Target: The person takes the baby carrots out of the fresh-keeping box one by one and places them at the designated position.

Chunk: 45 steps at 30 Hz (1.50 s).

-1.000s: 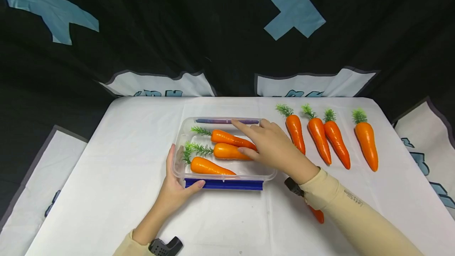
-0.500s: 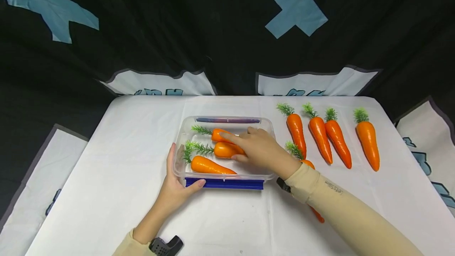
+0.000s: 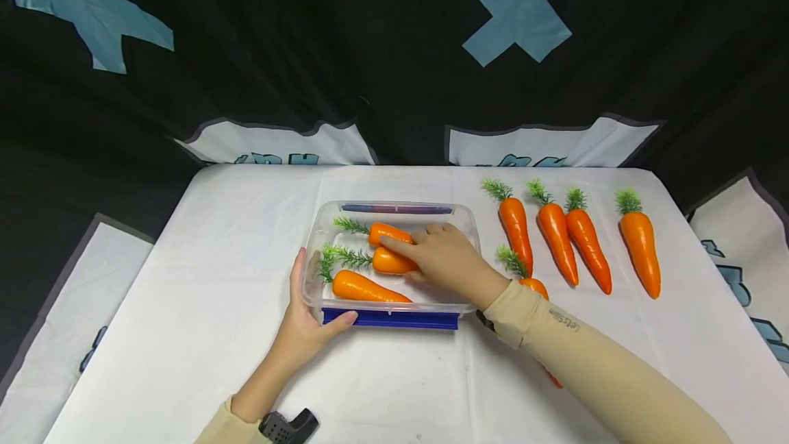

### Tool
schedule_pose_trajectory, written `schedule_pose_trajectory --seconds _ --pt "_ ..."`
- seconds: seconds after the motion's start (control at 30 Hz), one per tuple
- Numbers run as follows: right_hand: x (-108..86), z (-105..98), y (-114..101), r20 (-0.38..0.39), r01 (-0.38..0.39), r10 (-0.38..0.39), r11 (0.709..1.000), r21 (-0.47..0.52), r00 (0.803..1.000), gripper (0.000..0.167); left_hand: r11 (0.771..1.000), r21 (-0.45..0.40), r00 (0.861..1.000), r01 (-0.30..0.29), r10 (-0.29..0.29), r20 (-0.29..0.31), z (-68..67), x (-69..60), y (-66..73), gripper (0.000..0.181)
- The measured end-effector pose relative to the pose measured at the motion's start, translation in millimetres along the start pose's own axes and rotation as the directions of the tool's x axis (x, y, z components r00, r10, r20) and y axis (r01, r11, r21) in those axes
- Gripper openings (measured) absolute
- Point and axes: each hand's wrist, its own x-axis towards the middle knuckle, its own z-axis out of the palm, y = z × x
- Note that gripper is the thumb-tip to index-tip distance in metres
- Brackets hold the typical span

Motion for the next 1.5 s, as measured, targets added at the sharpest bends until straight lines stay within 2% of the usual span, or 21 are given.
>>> schedule_pose_trajectory --seconds 0.33,0.47,0.9,1.03,1.3,1.5 --pt "1.7 5.3 -0.4 -0.032 0.056 -0.061 0.991 -0.125 0.998 0.068 1.0 -0.008 1.0 0.007 -0.007 0.003 0.1 0.1 0.1 0.128" --pt "2.0 6.3 -0.9 -0.031 0.068 -0.073 0.988 -0.142 0.997 0.07 1.0 -0.007 1.0 0.007 -0.007 0.003 0.0 0.3 -1.1 0.128" --pt "1.5 8.6 -0.9 -0.062 0.06 -0.065 0.994 -0.089 0.996 0.074 1.0 0.008 1.0 0.005 -0.004 -0.007 0.5 0.0 -1.2 0.128" --pt "-0.6 5.7 -1.1 -0.095 0.043 -0.049 0.997 -0.059 0.994 0.076 1.0 0.024 1.0 0.007 -0.006 -0.014 0.6 -0.2 -0.5 0.127" --pt "-3.6 0.2 0.4 -0.17 0.059 -0.065 0.998 -0.036 0.983 0.078 1.0 0.017 1.0 -0.008 0.009 -0.015 0.7 -0.6 -1.0 0.127" --pt "-6.0 -16.1 2.1 -0.228 0.012 -0.011 1.0 0.004 0.974 0.077 1.0 0.019 1.0 -0.013 0.013 -0.016 0.8 -0.2 -1.0 0.127"
